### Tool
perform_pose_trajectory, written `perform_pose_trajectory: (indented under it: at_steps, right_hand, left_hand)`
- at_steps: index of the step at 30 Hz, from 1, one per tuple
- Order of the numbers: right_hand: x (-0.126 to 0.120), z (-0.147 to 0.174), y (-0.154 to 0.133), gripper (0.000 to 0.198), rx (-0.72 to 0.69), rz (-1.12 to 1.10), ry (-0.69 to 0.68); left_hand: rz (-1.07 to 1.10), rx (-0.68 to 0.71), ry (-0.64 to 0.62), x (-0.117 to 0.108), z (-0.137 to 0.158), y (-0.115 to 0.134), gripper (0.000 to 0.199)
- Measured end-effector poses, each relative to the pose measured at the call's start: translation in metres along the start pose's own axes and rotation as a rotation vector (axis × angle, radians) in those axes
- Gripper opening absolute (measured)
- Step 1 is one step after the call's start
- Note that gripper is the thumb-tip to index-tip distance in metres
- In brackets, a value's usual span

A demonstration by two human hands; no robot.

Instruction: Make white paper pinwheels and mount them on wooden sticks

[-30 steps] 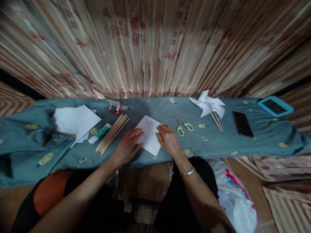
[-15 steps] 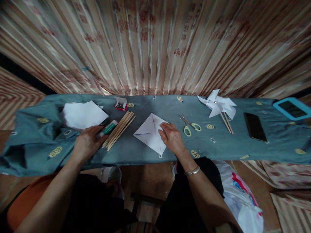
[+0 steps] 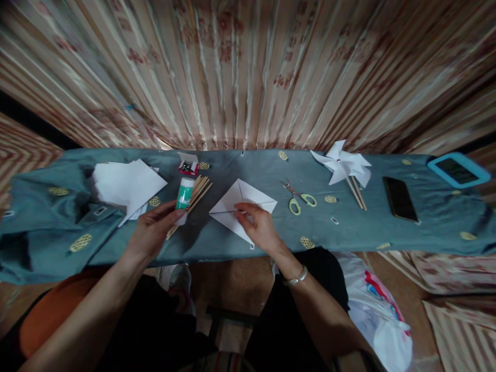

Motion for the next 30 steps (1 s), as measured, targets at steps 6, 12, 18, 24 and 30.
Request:
perform_pose_trajectory:
  at_steps: [6,12,18,24,30]
  right_hand:
    - [0.020,0.004,-0.018,0.036,0.208,-0.609,-0.153]
    - [0.013,0.002,-0.020,0.037,0.364,-0.948,-0.265]
    - [0.010,-0.002,-0.017,0.031,0.438,-1.065,-0.299]
    - [-0.005,-0.014,0.003,0.032,0.486,-1.037,-0.069]
    - [-0.034,-0.021,0.025,0.029,0.474,-0.994,0.104]
  left_hand:
    - [0.316,-0.365,-0.233,0.056,0.020,-0.032,0.036]
    - [0.323,-0.485,-0.291,0.072,0.027,-0.045,0.034]
    - [0.322,-0.542,-0.289,0.080,0.028,-0.048,0.040]
    - [0.207,-0.506,-0.277,0.080,0.026,-0.047,0.044]
    - [-0.388,0.063,-0.263,0.056,-0.006,-0.019,0.029]
Point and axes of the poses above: each hand's wrist, its own z-axis away from the middle knuckle, its own x-axis out of the palm, y = z × x, the point moved 3 cm from there along -z, towards the middle knuckle, and after that the axes turned 14 degrees about z, right-handed, at the moved point
